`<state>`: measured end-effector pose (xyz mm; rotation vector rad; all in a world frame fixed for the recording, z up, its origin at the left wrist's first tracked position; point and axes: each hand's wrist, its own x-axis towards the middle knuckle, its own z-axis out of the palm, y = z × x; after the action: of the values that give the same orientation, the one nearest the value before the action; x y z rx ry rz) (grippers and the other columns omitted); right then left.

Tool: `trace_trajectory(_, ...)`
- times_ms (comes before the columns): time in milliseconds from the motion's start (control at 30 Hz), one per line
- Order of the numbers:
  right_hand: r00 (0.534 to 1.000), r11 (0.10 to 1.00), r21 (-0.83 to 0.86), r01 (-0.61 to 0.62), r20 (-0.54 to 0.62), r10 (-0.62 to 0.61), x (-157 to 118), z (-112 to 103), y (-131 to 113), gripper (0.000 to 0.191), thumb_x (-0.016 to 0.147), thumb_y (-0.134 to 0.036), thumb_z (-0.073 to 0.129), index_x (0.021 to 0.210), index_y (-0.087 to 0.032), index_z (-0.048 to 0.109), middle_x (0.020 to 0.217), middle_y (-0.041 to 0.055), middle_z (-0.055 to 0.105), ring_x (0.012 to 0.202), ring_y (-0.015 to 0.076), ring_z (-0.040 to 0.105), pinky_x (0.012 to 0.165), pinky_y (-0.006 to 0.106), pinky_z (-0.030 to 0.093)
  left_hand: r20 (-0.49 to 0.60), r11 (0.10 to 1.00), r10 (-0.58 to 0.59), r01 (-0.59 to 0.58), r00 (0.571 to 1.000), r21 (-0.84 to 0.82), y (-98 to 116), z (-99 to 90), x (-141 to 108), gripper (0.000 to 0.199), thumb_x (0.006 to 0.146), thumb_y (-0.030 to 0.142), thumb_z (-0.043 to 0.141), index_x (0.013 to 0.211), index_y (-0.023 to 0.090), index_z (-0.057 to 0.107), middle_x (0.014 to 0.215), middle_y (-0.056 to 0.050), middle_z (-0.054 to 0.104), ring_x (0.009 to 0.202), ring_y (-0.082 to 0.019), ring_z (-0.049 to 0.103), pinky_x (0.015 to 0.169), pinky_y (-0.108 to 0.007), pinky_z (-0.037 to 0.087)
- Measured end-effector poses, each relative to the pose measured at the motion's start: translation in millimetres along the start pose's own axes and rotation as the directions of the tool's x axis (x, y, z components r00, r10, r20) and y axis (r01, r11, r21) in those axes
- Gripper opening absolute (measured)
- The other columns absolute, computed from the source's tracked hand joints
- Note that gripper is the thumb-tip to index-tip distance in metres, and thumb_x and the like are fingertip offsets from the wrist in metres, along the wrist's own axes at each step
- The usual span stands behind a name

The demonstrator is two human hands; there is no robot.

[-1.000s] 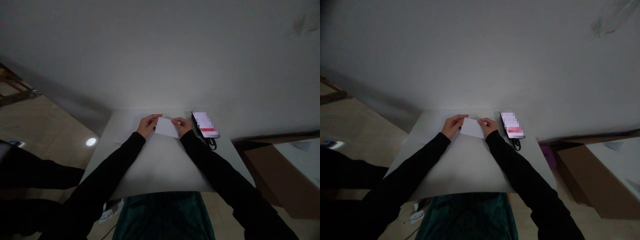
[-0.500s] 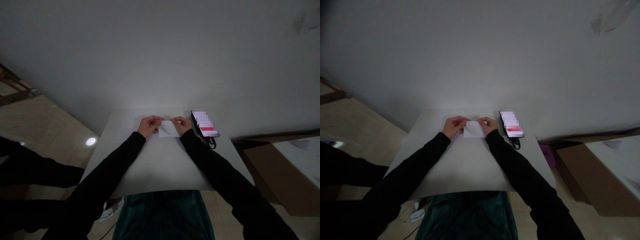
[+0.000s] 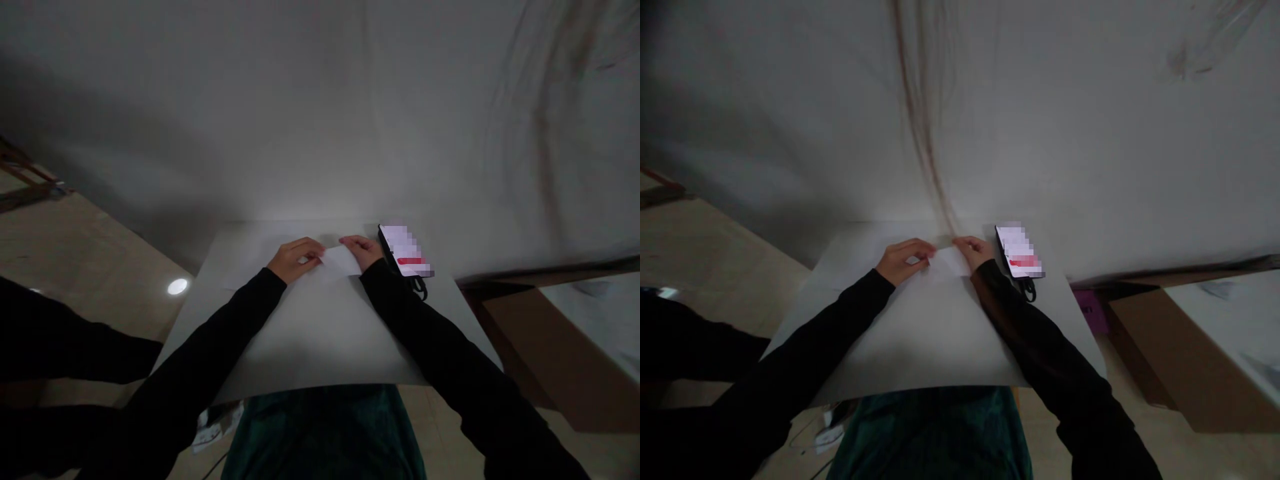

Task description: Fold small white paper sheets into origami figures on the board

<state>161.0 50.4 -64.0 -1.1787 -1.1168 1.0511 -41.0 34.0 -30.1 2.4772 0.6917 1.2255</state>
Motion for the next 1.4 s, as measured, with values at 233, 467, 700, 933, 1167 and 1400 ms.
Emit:
trace_trajectory(233, 0.721, 0.654, -0.484, 0.581, -0.067, -0.69, -38, -19, -46, 0.051, 0.07, -0.013, 0.045, 0.119, -0.025, 0.056, 0.125, 0.0077, 0.053, 0.118, 0.0265, 0.047, 0.092, 0.045, 0.041, -0.141, 0.936, 0.091, -0.036, 0.986, 0.351, 29, -15.1, -5, 0.011, 0.086, 0.023, 0.062, 0.079, 0.015, 0.058, 0.073, 0.001, 0.065, 0.051, -0.004, 0.053, 0.049, -0.015, 0.045)
trace_trajectory(467, 0.518, 0.117, -0.602, 0.79, 0.552, -0.653, -80, -27, -28, 0.047, 0.078, -0.007, 0.054, 0.116, -0.033, 0.061, 0.133, 0.0048, 0.054, 0.119, 0.0264, 0.048, 0.09, 0.042, 0.032, -0.304, 0.906, -0.089, 0.204, 0.948, 0.372, 35, -1.4, -24, 0.017, 0.083, 0.026, 0.064, 0.082, 0.018, 0.05, 0.063, 0.007, 0.057, 0.047, -0.004, 0.055, 0.046, -0.012, 0.043)
trace_trajectory(700, 0.441, 0.181, -0.429, 0.885, 0.65, -0.619, -62, -34, -16, 0.02, 0.092, -0.014, 0.05, 0.092, -0.025, 0.066, 0.117, 0.0032, 0.069, 0.119, 0.0184, 0.056, 0.092, 0.039, 0.032, -0.025, 0.893, -0.247, 0.238, 0.969, 0.382, 41, -4.6, -27, 0.026, 0.091, 0.018, 0.045, 0.113, 0.021, 0.058, 0.095, -0.003, 0.064, 0.069, -0.009, 0.062, 0.07, -0.022, 0.053)
trace_trajectory(933, 0.339, 0.194, -0.278, 0.941, 0.788, -0.513, -57, -34, 2, 0.024, 0.096, -0.017, 0.042, 0.09, -0.02, 0.065, 0.112, 0.0061, 0.071, 0.116, 0.0187, 0.06, 0.091, 0.04, 0.043, 0.153, 0.93, -0.106, 0.043, 0.983, 0.365, 21, -12.9, -45, 0.024, 0.082, 0.006, 0.049, 0.097, 0.017, 0.064, 0.14, -0.013, 0.045, 0.132, -0.026, 0.041, 0.104, -0.047, 0.042)
trace_trajectory(1167, 0.461, 0.51, -0.214, 0.833, 0.777, -0.429, -50, -38, 12, 0.024, 0.094, -0.026, 0.046, 0.098, -0.022, 0.069, 0.107, 0.0066, 0.072, 0.103, 0.0176, 0.067, 0.085, 0.035, 0.053, 0.331, 0.95, -0.034, -0.072, 0.943, 0.303, 29, -0.6, -61, 0.03, 0.088, 0.006, 0.044, 0.112, 0.015, 0.058, 0.121, -0.012, 0.061, 0.12, -0.02, 0.055, 0.099, -0.039, 0.051)
trace_trajectory(1400, 0.801, 0.789, -0.351, 0.504, 0.532, -0.274, -52, -40, 6, 0.02, 0.082, -0.04, 0.061, 0.082, -0.024, 0.073, 0.081, 0.0036, 0.074, 0.07, 0.0177, 0.068, 0.068, 0.031, 0.054, 0.21, 0.929, -0.099, 0.014, 0.973, 0.371, 56, 15.9, -67, 0.018, 0.09, 0.014, 0.047, 0.102, 0.012, 0.062, 0.108, -0.013, 0.067, 0.105, -0.02, 0.064, 0.088, -0.035, 0.057)
